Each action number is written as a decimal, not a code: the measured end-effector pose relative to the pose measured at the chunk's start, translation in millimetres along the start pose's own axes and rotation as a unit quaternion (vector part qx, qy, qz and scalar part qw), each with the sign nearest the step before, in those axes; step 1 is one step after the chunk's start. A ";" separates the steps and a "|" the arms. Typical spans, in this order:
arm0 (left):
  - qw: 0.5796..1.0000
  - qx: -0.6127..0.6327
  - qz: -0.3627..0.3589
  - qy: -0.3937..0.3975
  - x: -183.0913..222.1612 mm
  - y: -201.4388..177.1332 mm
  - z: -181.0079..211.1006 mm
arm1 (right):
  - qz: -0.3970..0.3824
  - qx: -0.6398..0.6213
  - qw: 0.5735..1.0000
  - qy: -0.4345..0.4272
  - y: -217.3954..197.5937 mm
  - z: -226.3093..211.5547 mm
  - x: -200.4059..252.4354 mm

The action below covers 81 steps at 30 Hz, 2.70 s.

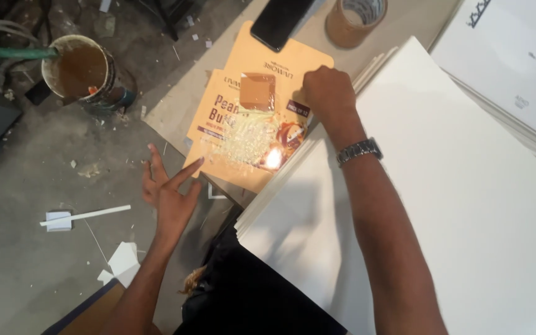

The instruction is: The recorder is seen applying adhesive or handling large white paper sheets on a cluttered work table.

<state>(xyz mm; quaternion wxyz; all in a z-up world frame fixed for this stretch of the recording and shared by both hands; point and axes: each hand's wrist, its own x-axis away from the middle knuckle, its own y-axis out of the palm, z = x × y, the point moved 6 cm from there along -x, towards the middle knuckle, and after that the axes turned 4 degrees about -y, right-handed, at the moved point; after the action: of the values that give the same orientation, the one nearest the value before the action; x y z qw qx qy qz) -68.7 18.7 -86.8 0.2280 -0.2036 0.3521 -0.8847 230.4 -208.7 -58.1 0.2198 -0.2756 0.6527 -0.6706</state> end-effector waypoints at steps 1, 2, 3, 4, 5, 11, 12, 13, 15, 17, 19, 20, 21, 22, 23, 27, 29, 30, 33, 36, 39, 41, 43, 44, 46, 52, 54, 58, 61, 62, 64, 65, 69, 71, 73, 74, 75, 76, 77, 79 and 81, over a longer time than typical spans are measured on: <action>1.000 0.002 0.003 0.002 -5.9 -8.8 7.5 | 0.003 0.002 1.000 -0.001 4.5 1.3 -2.8; 0.996 -0.064 0.040 0.053 -10.8 -20.0 21.3 | 0.003 0.020 1.000 -0.013 9.6 1.9 -5.7; 0.984 -0.129 0.071 0.102 -11.8 -28.9 34.3 | -0.003 0.036 0.999 -0.024 17.2 2.6 -3.8; 0.984 -0.127 0.070 0.102 -30.0 -27.9 38.5 | -0.005 0.038 0.999 -0.023 6.5 -2.2 -4.0; 0.982 -0.068 0.046 0.170 -43.2 -26.0 48.4 | -0.030 0.028 0.999 -0.028 0.2 -9.8 -2.5; 0.955 -0.007 -0.082 0.286 -146.6 32.5 76.6 | 0.044 0.003 0.996 -0.083 10.3 -12.9 -8.0; 0.950 -0.038 -0.091 0.297 -157.2 38.4 81.7 | 0.007 0.015 0.996 -0.083 13.6 -10.6 -8.1; 0.949 -0.038 -0.096 0.297 -159.1 36.0 82.3 | 0.004 0.014 0.997 -0.080 6.8 -11.9 -6.9; 0.924 -0.135 -0.070 0.352 -159.1 32.9 87.4 | -0.018 -0.008 0.997 -0.073 -4.7 -13.7 -5.2; 0.895 -0.203 -0.043 0.396 -153.2 24.9 93.8 | -0.058 -0.010 0.996 -0.061 -7.7 -17.9 -5.7; 0.857 -0.271 -0.013 0.438 -148.5 16.1 103.2 | -0.096 -0.011 0.994 -0.049 4.4 -17.2 -6.6; 0.798 -0.357 0.028 0.485 -144.1 14.5 110.7 | -0.050 0.018 0.996 -0.073 10.8 -17.0 -8.0; 0.728 -0.437 0.070 0.523 -139.1 14.6 117.1 | -0.005 0.048 0.994 -0.096 17.0 -16.2 -8.3; 0.729 -0.436 0.070 0.524 -139.2 11.9 123.4 | -0.006 0.049 0.994 -0.096 17.4 -14.6 -8.4; 0.662 -0.502 0.076 0.552 -134.4 14.9 126.8 | -0.002 0.044 0.995 -0.092 17.7 -13.6 -8.0; 0.510 -0.623 -0.058 0.590 -129.5 19.9 142.5 | -0.017 0.015 0.998 -0.062 2.9 -13.1 -6.5; 0.595 -0.570 -0.124 0.553 -147.3 21.6 136.3 | -0.015 0.017 0.998 -0.056 -0.2 -12.1 -5.8; 0.671 -0.509 -0.187 0.506 -158.0 21.1 132.4 | -0.013 0.020 0.998 -0.052 -2.5 -11.9 -6.1; 0.864 -0.267 -0.208 0.373 -204.6 48.6 91.1 | 0.005 0.004 0.999 -0.054 9.5 -9.4 -9.7; 0.909 -0.160 -0.191 0.334 -212.5 54.7 84.5 | 0.014 -0.021 0.998 -0.052 0.6 -14.1 -7.5; 0.885 -0.212 -0.108 0.401 -202.7 30.3 109.0 | 0.024 0.002 0.998 -0.065 3.0 -12.8 -8.5; 0.833 -0.291 -0.059 0.466 -189.3 22.2 120.5 | 0.032 0.002 0.997 -0.072 5.3 -13.8 -7.6; 0.767 -0.367 -0.006 0.526 -174.4 12.8 135.6 | 0.044 0.003 0.996 -0.077 5.4 -13.3 -7.9; 0.689 -0.449 0.025 0.569 -163.7 11.7 142.3 | 0.049 0.011 0.996 -0.078 5.8 -12.9 -7.8; 0.599 -0.526 0.054 0.602 -150.4 12.2 139.6 | 0.053 0.017 0.995 -0.080 3.1 -12.7 -8.1; 0.467 -0.637 0.103 0.605 -122.4 9.5 126.8 | -0.014 -0.051 0.998 -0.027 13.4 -1.4 -0.5; 0.496 -0.634 0.020 0.593 -119.5 11.1 123.2 | -0.002 -0.050 0.999 -0.016 8.7 0.4 -5.2; 0.598 -0.558 -0.061 0.571 -126.4 0.6 136.1 | 0.074 -0.055 0.994 -0.058 -7.6 -9.4 -3.6; 0.774 -0.384 -0.086 0.496 -123.4 -16.1 148.5 | -0.003 -0.128 0.992 0.021 -23.1 -7.0 -6.0; 0.854 -0.268 -0.099 0.435 -123.3 -27.8 151.1 | -0.012 -0.102 0.994 0.025 -18.1 -4.0 -8.1; 0.913 -0.143 -0.121 0.362 -102.6 -37.9 141.8 | -0.028 -0.078 0.996 0.036 -4.9 0.6 -5.9; 0.938 -0.064 -0.114 0.320 -89.5 -45.1 132.1 | -0.016 -0.065 0.997 0.037 -1.5 2.2 -7.8; 0.978 0.078 -0.129 0.145 -27.7 -43.4 90.0 | -0.039 -0.074 0.995 0.061 -9.5 2.1 -8.7; 0.972 0.140 -0.149 0.114 0.5 -35.2 100.9 | -0.033 -0.079 0.995 0.046 0.7 7.4 -9.7; 0.962 0.201 -0.166 0.074 29.2 -27.8 118.6 | -0.032 -0.085 0.996 0.025 -3.4 4.7 -5.6; 0.965 0.160 -0.188 0.084 42.4 -21.8 135.6 | 0.003 -0.170 0.985 -0.001 -18.0 0.1 -3.3; 0.966 0.116 -0.207 0.100 49.8 -16.0 154.0 | 0.045 -0.253 0.966 -0.027 -36.1 -1.3 -5.8; 0.967 0.116 -0.203 0.103 57.3 -9.7 157.3 | 0.050 -0.251 0.966 -0.030 -36.3 3.3 -9.8; 0.946 0.020 -0.224 0.233 71.4 1.0 172.7 | 0.131 -0.375 0.917 -0.042 -44.8 12.8 -10.1; 0.897 -0.073 -0.245 0.360 97.4 20.3 183.1 | 0.209 -0.486 0.847 -0.050 -75.2 33.4 1.2; 0.855 -0.136 -0.230 0.445 121.1 33.8 182.6 | 0.356 -0.631 0.688 -0.036 -130.2 63.1 29.5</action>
<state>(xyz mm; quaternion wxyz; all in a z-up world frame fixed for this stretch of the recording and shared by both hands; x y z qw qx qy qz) -63.2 -166.2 35.3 -0.1928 0.1081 0.4756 -0.8514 258.0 -269.0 73.8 0.2394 -0.1198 0.9627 0.0392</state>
